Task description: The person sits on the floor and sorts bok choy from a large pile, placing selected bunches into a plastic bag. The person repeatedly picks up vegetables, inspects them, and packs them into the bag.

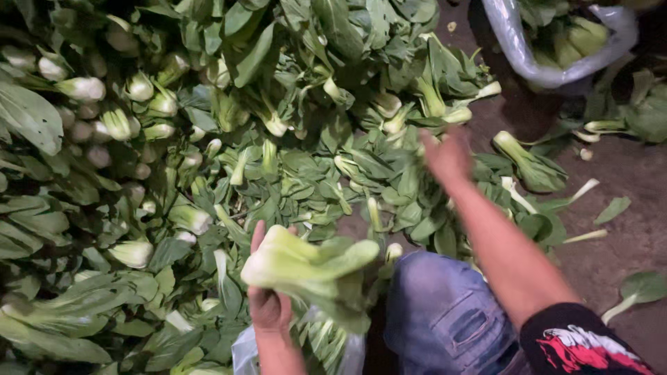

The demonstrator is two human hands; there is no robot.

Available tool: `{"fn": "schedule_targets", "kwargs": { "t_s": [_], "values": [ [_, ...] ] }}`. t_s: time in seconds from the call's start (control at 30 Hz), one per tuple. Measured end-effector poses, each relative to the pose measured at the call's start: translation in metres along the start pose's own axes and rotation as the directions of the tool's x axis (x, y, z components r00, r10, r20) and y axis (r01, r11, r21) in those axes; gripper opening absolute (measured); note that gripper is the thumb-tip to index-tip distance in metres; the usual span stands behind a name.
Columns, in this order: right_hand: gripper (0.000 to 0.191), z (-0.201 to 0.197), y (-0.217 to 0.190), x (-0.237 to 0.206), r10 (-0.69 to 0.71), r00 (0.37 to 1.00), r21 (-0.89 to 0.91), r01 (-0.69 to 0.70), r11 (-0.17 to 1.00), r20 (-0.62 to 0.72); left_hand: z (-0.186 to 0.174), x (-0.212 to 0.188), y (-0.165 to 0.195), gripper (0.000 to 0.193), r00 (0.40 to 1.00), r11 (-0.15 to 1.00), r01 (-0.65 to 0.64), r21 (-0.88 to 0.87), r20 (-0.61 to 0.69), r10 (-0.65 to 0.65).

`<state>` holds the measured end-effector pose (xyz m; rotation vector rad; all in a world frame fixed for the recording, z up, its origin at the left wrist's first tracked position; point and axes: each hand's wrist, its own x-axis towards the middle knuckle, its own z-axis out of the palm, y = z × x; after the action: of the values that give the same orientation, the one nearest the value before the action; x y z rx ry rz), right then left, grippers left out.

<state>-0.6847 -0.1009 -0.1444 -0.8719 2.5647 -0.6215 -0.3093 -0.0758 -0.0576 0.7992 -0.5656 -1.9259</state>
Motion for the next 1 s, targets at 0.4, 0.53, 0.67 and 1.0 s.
{"fn": "schedule_targets", "kwargs": {
  "t_s": [0.4,0.53,0.67,1.0],
  "values": [
    [0.079,0.001,0.035,0.012,0.181,0.977,-0.033,-0.179,0.983,0.11,0.019,-0.024,-0.002,0.154,0.999,0.999,0.023,0.026,0.036,-0.024],
    [0.085,0.027,-0.012,0.012,0.251,0.968,-0.153,-0.246,0.957,0.012,0.024,-0.025,0.0,0.152,0.998,0.999,-0.009,0.045,0.056,0.007],
    [0.096,0.041,-0.014,0.009,0.376,0.926,-0.241,-0.359,0.902,0.026,0.027,-0.031,0.005,0.148,0.999,0.997,-0.022,0.075,0.029,0.02],
    [0.081,0.011,0.037,0.007,-0.163,0.984,0.243,0.143,0.959,0.067,0.037,-0.029,0.022,0.144,0.995,0.999,-0.04,0.012,0.09,0.039]
  ]
}}
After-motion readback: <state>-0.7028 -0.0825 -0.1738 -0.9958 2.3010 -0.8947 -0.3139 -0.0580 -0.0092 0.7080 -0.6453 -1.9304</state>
